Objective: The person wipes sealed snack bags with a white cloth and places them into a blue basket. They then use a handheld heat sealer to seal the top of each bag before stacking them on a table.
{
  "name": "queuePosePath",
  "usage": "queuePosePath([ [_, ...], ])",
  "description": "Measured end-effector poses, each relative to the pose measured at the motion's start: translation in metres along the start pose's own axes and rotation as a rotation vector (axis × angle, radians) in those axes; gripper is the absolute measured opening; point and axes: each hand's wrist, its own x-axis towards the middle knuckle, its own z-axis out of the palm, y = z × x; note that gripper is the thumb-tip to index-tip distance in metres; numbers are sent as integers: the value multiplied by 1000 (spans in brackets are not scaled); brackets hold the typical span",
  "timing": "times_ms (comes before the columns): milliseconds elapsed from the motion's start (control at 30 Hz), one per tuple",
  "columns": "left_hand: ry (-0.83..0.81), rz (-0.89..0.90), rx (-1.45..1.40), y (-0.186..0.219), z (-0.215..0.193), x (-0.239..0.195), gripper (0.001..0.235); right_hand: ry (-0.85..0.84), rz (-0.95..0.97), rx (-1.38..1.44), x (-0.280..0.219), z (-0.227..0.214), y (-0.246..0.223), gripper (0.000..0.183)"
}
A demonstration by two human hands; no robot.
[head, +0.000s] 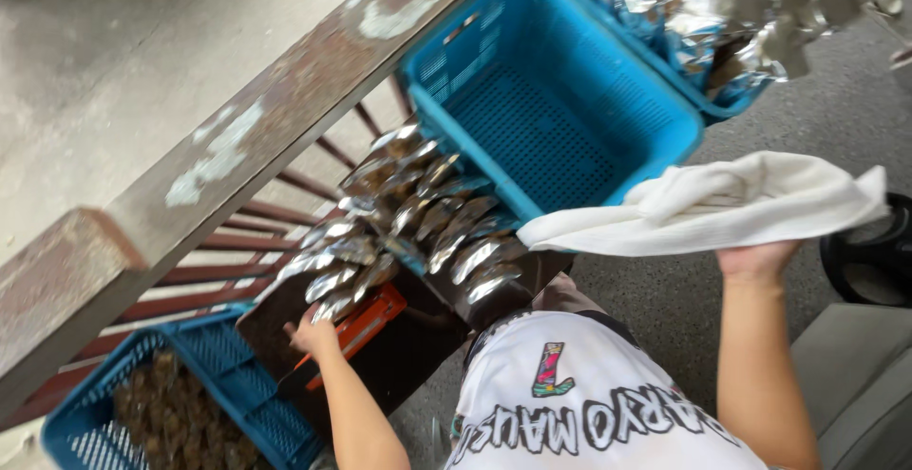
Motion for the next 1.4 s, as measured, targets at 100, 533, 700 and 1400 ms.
queuePosePath([
  [100,177,102,10,39,12,-33,42,-317,-39,-21,15,23,-7,65],
  [533,-478,1442,-432,496,208,-285,43,8,151,185,104,12,-22,56],
  [700,-391,1880,4,629,356,-342,68,-135,237,21,109,-5,-22,62],
  [1400,211,2214,179,588,284,-385,97,-38,231,-159,117,-43,-14,65],
])
